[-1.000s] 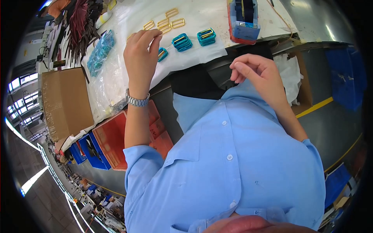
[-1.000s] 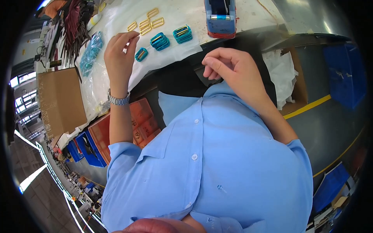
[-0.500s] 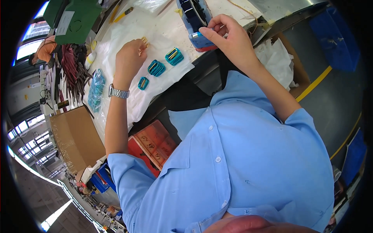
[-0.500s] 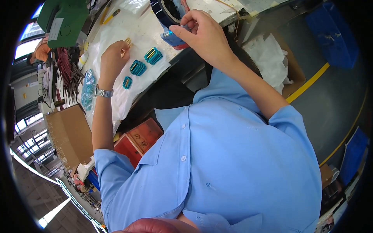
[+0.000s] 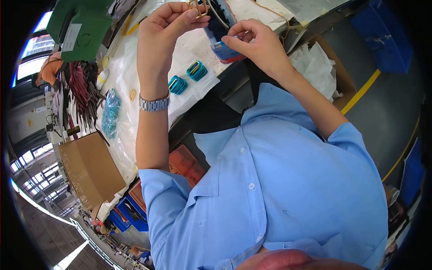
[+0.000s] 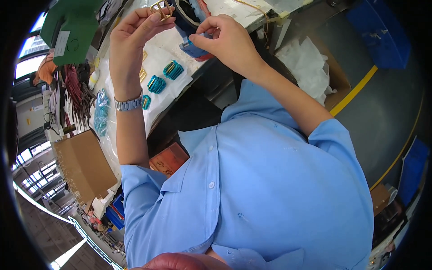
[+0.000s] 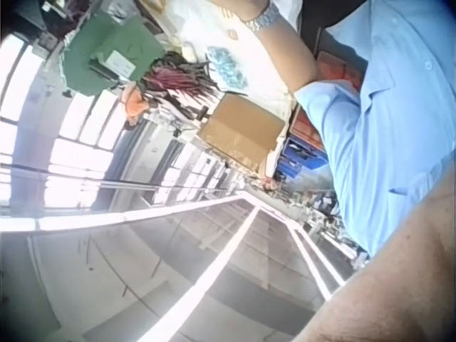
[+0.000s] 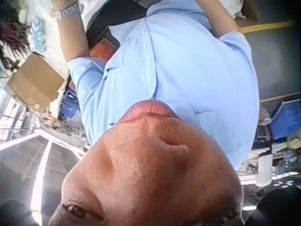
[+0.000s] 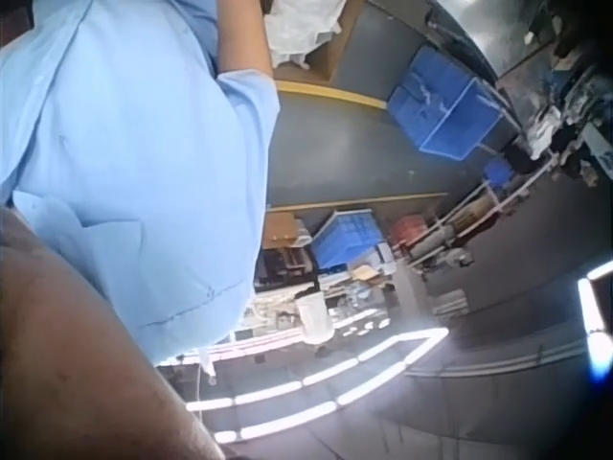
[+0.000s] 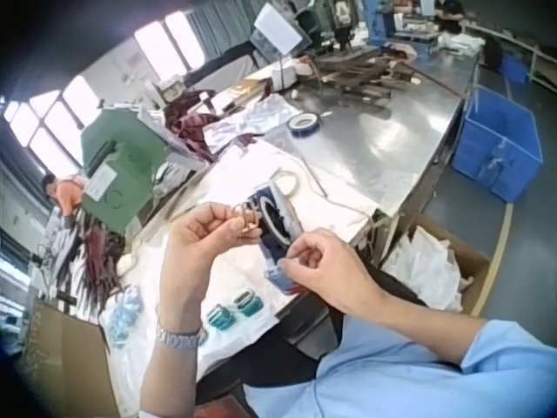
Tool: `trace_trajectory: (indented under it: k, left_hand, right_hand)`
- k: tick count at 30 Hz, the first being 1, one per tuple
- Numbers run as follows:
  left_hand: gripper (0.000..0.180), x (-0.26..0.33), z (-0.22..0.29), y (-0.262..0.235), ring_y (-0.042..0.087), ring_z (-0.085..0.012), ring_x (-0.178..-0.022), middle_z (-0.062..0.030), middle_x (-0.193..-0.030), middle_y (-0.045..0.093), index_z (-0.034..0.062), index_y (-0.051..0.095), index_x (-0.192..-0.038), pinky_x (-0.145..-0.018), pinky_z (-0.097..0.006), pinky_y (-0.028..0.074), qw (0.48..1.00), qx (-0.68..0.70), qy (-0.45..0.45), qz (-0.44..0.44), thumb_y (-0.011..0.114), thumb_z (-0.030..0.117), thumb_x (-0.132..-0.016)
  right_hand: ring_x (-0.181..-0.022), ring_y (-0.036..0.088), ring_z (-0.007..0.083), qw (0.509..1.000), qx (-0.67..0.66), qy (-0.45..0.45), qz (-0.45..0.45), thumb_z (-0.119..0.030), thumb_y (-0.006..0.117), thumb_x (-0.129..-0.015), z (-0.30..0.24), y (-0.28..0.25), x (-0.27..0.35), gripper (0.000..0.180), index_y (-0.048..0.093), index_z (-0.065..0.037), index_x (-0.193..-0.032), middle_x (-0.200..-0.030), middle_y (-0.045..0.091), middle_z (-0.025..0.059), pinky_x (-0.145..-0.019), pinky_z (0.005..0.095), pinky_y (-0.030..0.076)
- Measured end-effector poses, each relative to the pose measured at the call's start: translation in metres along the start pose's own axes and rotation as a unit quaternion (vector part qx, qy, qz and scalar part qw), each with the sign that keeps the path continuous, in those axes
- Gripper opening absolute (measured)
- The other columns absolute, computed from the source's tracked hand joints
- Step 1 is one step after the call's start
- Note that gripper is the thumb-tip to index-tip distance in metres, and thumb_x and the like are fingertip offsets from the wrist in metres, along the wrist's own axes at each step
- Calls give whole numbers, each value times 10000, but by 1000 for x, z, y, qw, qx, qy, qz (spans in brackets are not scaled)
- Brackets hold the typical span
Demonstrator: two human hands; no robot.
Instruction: Apply protective blue tape to metal buckles at a workbench.
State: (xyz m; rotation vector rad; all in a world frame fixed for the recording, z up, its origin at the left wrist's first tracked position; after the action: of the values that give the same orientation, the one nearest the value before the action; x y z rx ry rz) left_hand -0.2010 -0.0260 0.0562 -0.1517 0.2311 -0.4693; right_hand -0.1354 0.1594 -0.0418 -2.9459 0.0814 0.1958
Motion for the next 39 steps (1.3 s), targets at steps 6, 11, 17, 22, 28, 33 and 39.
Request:
trace_trajectory:
  k: [6,11,17,22,28,33,39]
  left_hand:
    - [192,19,-2,2,764,-242,-1106,-154,-1185,775,-32,704,-1204,-1002,-396,615,989,145,-31,12,694,112,-1077]
    - [206,73,2,3,647,-128,-879,-60,-1058,729,0,717,-1192,-745,-293,538,940,298,-147,78,733,160,-1064]
    - [185,134,8,51,631,-94,-686,-44,-857,705,-21,715,-1105,-581,-241,487,950,170,-258,54,734,157,-1060]
    - [177,135,-13,72,654,-80,-662,-44,-849,731,-30,737,-1066,-558,-221,507,945,169,-278,35,765,143,-1041]
    - [177,126,-16,79,639,-70,-653,-42,-843,735,-35,743,-1052,-556,-219,498,957,130,-256,34,762,140,-1042]
    - [166,123,-26,79,627,-76,-660,-44,-856,728,-27,736,-1048,-566,-222,490,953,127,-274,20,742,139,-1053]
    - [171,116,-36,78,617,-58,-633,-24,-798,723,-26,758,-1031,-548,-202,460,947,132,-294,7,771,145,-1033]
  right_hand:
    - [-886,682,76,988,-135,47,-60,-202,830,-971,5,9,0,244,774,-3,-1102,-993,751,35,-809,241,537]
    - [-867,663,70,958,-281,32,-49,-173,791,-997,-23,3,33,189,770,10,-1041,-927,738,21,-826,244,545]
    - [-937,754,127,925,-290,192,-155,-161,719,-1060,-10,3,101,145,714,-16,-1058,-1023,803,86,-846,258,582]
    - [-923,785,155,931,-288,162,-155,-140,679,-1086,-4,7,100,167,682,21,-1129,-1018,816,134,-848,290,616]
    - [-946,792,155,941,-270,150,-141,-74,650,-1066,-4,7,104,155,679,48,-1156,-1000,824,136,-868,290,628]
    - [-987,792,158,934,-289,155,-140,-51,620,-1057,-6,7,107,183,680,57,-1192,-1026,824,133,-894,283,619]
    - [-968,787,141,938,-283,154,-128,-101,698,-1047,-6,6,107,180,681,51,-1142,-1013,827,122,-866,274,608]
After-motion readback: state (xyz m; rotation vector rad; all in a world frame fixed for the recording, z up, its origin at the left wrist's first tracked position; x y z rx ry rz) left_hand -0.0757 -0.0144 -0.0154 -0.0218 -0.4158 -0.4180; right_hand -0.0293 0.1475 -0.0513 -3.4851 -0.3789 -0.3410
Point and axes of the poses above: each hand's wrist, its own x-axis away from the middle knuckle, its own y-axis out of the palm, z = x × y, the point moved 7 cm from there along -x, towards the middle knuckle
